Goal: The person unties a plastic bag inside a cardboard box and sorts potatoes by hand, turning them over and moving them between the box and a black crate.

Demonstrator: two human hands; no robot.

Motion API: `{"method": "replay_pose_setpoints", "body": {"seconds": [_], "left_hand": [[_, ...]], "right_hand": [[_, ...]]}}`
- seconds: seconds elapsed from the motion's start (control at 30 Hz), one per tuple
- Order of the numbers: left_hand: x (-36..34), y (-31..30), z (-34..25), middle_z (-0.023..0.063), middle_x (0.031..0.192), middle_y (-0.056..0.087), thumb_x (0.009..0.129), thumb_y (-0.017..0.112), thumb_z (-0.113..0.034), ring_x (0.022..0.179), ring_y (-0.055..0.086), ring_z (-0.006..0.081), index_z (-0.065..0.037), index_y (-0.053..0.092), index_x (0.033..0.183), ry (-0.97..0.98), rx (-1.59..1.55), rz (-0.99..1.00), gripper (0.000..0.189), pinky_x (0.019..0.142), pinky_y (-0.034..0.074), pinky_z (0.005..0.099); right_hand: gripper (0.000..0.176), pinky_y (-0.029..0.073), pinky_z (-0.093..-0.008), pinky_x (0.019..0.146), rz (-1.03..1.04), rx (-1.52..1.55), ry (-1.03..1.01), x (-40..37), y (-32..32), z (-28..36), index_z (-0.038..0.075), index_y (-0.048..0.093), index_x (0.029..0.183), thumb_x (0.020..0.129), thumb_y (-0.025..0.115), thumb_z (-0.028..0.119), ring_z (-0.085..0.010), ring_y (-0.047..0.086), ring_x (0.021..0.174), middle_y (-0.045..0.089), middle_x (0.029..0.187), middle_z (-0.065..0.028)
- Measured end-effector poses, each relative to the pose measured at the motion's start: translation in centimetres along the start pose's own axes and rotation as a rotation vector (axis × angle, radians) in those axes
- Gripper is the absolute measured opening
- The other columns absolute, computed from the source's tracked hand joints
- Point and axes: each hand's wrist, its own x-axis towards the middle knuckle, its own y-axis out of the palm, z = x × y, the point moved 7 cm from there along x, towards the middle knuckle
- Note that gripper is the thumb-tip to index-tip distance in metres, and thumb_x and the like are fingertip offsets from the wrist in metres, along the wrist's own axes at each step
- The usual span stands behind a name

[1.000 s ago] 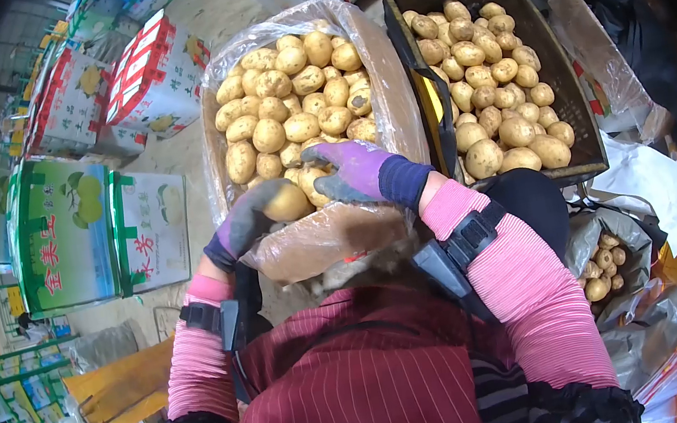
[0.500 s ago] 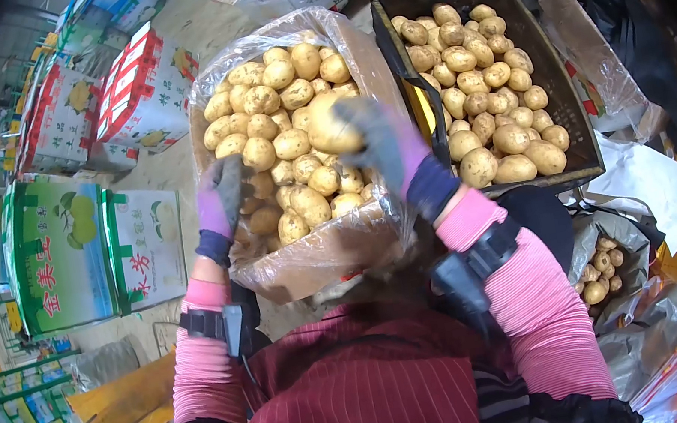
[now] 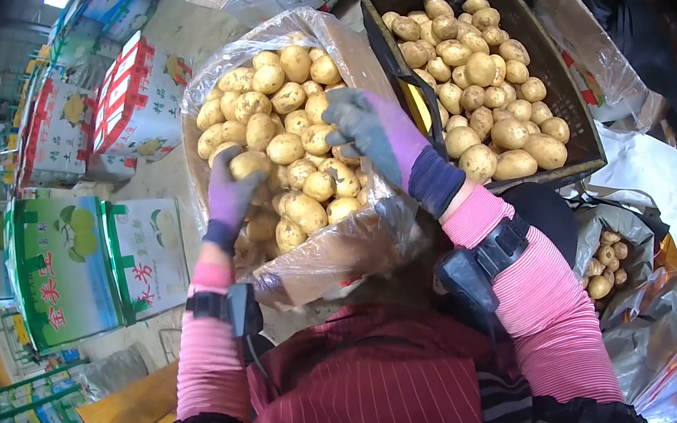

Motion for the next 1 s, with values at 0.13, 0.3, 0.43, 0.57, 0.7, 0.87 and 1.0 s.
{"method": "replay_pose_setpoints", "body": {"seconds": [0.13,0.3,0.43,0.57,0.7,0.87,1.0], "left_hand": [[-4.4,-0.4,-1.2,0.0151,0.136,0.053,0.091,0.061,-0.009,0.116,0.062,0.0283,0.002,0.046,0.141,-0.197,-0.899,0.190,0.053,0.089,0.060,0.0377],[-6.5,1.9,-4.8,0.0189,0.139,0.054,0.099,0.052,-0.019,0.106,0.069,0.0274,0.003,0.040,0.148,-0.272,-1.219,0.436,0.055,0.083,0.062,0.0350],[-5.1,3.5,-5.5,0.0189,0.119,0.068,0.106,0.046,-0.042,0.086,0.073,0.0262,0.003,0.047,0.142,-0.256,-1.054,0.650,0.058,0.070,0.060,0.0315],[-1.2,1.6,-2.9,0.0145,0.115,0.070,0.106,0.049,-0.035,0.096,0.071,0.0240,-0.003,0.055,0.136,-0.205,-0.602,0.197,0.044,0.074,0.058,0.0329],[2.4,3.6,-0.2,0.0173,0.123,0.069,0.095,0.059,-0.025,0.113,0.066,0.0320,-0.004,0.059,0.134,0.125,0.030,0.103,0.044,0.098,0.052,0.0389],[3.3,6.6,-2.1,0.0233,0.146,0.050,0.085,0.066,-0.034,0.128,0.056,0.0370,-0.016,0.053,0.145,0.143,0.566,0.248,0.064,0.110,0.045,0.0441],[4.6,7.1,-1.5,0.0230,0.142,0.051,0.083,0.073,-0.030,0.129,0.053,0.0377,-0.018,0.050,0.146,0.000,0.534,0.367,0.068,0.109,0.045,0.0429]], "right_hand": [[0.062,0.051,-0.0319,0.098,0.206,-0.277,-0.103,-0.5,2.5,-1.6,0.001,0.041,0.149,0.095,0.065,0.022,-0.0216,0.062,0.114,0.060,0.133,-0.0150],[0.084,0.045,-0.0320,0.106,0.361,-0.566,-0.481,-2.0,5.2,-2.5,0.004,0.032,0.156,0.087,0.074,0.026,-0.0187,0.056,0.123,0.056,0.138,-0.0139],[0.078,0.051,-0.0320,0.099,0.303,-0.322,-0.211,-2.1,4.9,-3.0,0.003,0.040,0.150,0.086,0.079,0.026,-0.0185,0.061,0.116,0.059,0.132,-0.0139],[0.065,0.059,-0.0303,0.071,0.135,0.067,0.079,-0.2,1.3,-3.5,0.000,0.050,0.138,0.095,0.069,0.046,-0.0175,0.069,0.086,0.066,0.114,-0.0139],[0.065,0.065,-0.0421,0.078,-0.082,0.722,-0.022,2.5,-3.5,-3.2,0.000,0.050,0.135,0.099,0.057,0.054,-0.0299,0.071,0.103,0.066,0.119,-0.0216],[0.051,0.061,-0.0349,0.076,-0.374,0.695,-0.220,2.1,-7.6,2.1,0.003,0.053,0.129,0.102,0.056,0.046,-0.0306,0.070,0.099,0.066,0.111,-0.0160],[0.045,0.059,-0.0292,0.077,-0.190,0.430,-0.116,2.4,-4.6,-0.1,0.002,0.051,0.133,0.102,0.057,0.035,-0.0208,0.069,0.095,0.065,0.117,-0.0148]]}}
